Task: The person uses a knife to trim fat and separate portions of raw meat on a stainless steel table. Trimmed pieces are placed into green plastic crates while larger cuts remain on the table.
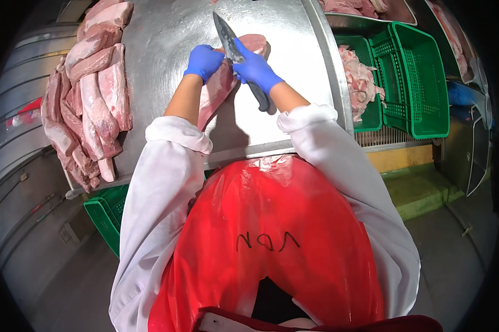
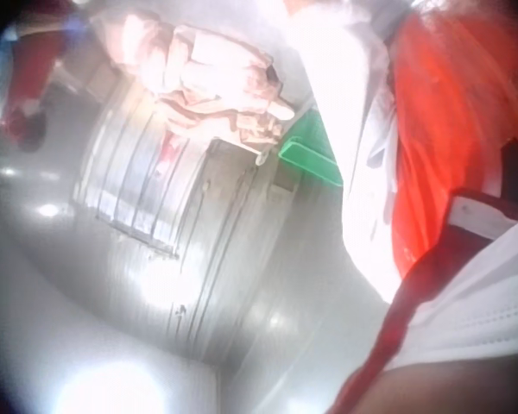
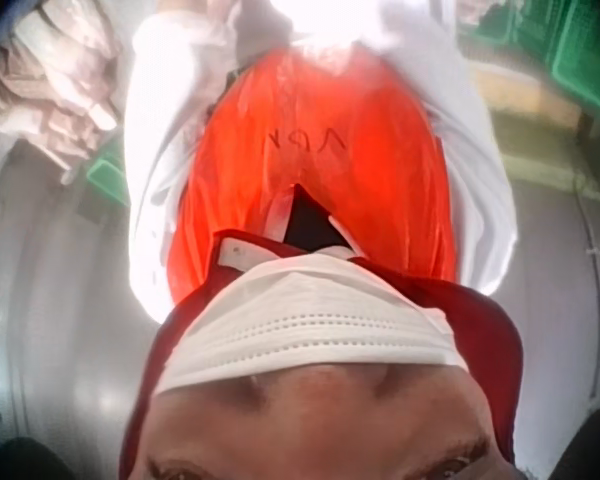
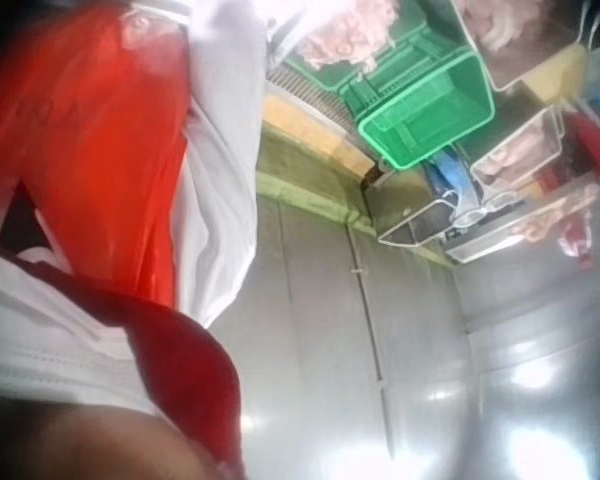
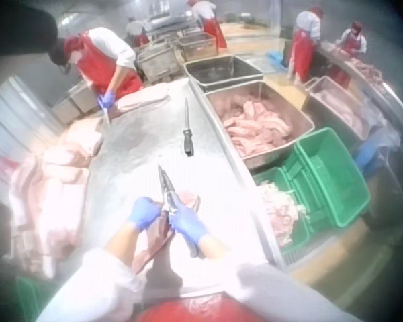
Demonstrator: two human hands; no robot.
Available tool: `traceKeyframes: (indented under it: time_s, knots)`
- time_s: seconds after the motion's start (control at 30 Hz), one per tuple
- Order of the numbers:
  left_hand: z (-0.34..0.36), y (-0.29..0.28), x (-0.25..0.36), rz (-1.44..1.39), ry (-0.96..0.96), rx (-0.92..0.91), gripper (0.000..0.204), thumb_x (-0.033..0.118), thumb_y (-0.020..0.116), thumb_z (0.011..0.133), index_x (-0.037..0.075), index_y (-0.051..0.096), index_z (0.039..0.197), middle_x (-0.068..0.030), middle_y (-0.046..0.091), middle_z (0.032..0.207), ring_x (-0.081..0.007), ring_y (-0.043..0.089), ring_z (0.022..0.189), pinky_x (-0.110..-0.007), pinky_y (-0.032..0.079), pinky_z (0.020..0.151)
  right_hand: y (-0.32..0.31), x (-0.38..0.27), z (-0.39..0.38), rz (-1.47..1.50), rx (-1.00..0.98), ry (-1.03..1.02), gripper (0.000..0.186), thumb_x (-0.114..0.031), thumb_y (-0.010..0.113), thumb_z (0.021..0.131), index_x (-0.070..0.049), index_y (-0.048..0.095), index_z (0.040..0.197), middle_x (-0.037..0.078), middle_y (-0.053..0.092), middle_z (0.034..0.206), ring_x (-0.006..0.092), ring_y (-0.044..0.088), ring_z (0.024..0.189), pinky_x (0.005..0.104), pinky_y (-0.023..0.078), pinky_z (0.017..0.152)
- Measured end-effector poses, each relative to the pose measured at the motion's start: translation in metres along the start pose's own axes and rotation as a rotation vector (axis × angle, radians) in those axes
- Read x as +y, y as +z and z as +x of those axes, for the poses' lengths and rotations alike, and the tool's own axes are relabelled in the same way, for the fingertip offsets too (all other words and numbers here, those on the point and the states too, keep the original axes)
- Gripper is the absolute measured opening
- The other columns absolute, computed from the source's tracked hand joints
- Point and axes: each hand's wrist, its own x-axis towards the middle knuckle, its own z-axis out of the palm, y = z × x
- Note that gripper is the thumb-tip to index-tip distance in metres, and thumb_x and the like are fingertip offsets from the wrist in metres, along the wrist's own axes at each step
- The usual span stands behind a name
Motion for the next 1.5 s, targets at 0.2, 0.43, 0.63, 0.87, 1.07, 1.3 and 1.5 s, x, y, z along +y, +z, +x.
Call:
traceKeyframes:
  time_s: [0.2,0.43,0.63,0.87,1.07,1.3,1.5]
  knots:
    - [-0.019,-0.012,-0.002,-0.108,-0.054,0.111,0.027,0.022,0.073,0.083,-0.005,0.073,0.085,-0.0145,0.071,0.073,-0.019,0.066,0.066,-0.035,0.052,0.063,-0.014,0.017,-0.075,-0.158,-0.27,-0.072,0.08,-0.013,0.054,0.093,-0.029,0.016,0.162,0.012,0.066,0.084,0.0196,0.065,0.063,0.0328,0.058,0.06]
    - [-0.01,-0.023,-0.009,-0.123,-0.041,0.128,0.025,0.022,0.073,0.083,-0.003,0.074,0.085,-0.0107,0.07,0.075,-0.0156,0.061,0.069,-0.033,0.049,0.066,-0.006,0.004,-0.037,-0.191,-0.256,-0.054,0.081,-0.008,0.057,0.093,-0.037,0.022,0.16,0.007,0.064,0.078,0.0136,0.06,0.06,0.0279,0.054,0.057]
    - [-0.019,-0.028,0.0,-0.359,-0.028,0.147,0.022,0.019,0.071,0.081,-0.002,0.074,0.087,-0.0061,0.069,0.08,-0.0148,0.061,0.075,-0.032,0.048,0.07,-0.003,0.008,-0.026,-0.243,-0.298,-0.109,0.082,-0.01,0.056,0.094,-0.036,0.016,0.161,0.006,0.062,0.074,0.0136,0.059,0.056,0.0302,0.055,0.053]
    - [-0.041,-0.049,-0.004,-0.602,-0.072,0.223,0.026,0.022,0.069,0.081,-0.004,0.069,0.08,-0.0084,0.067,0.071,-0.0167,0.06,0.067,-0.032,0.049,0.065,-0.024,0.017,-0.093,-0.192,-0.426,-0.061,0.078,-0.013,0.058,0.093,-0.038,0.024,0.159,0.004,0.061,0.071,0.0107,0.057,0.055,0.0284,0.054,0.051]
    - [-0.056,-0.051,0.008,-0.679,-0.023,0.27,0.023,0.021,0.07,0.082,-0.002,0.071,0.082,-0.0054,0.066,0.073,-0.0138,0.058,0.068,-0.031,0.047,0.065,0.006,-0.005,-0.028,-0.328,-0.418,-0.109,0.08,-0.012,0.056,0.093,-0.038,0.02,0.16,0.004,0.06,0.07,0.0123,0.057,0.056,0.0311,0.053,0.053]
    - [-0.066,-0.056,-0.01,-0.799,0.007,0.348,0.025,0.022,0.07,0.084,-0.002,0.072,0.092,-0.0049,0.066,0.075,-0.0134,0.058,0.071,-0.031,0.047,0.067,-0.007,-0.004,-0.061,-0.391,-0.482,-0.069,0.075,-0.014,0.055,0.096,-0.037,0.023,0.159,0.007,0.062,0.078,0.0151,0.061,0.069,0.0313,0.053,0.063]
    - [-0.073,-0.076,-0.029,-0.831,-0.016,0.387,0.025,0.021,0.071,0.085,-0.002,0.072,0.093,-0.0045,0.067,0.079,-0.0136,0.058,0.069,-0.03,0.046,0.065,-0.01,0.0,-0.061,-0.562,-0.531,-0.089,0.074,-0.018,0.059,0.095,-0.035,0.027,0.159,0.008,0.068,0.08,0.0176,0.063,0.068,0.0357,0.055,0.07]
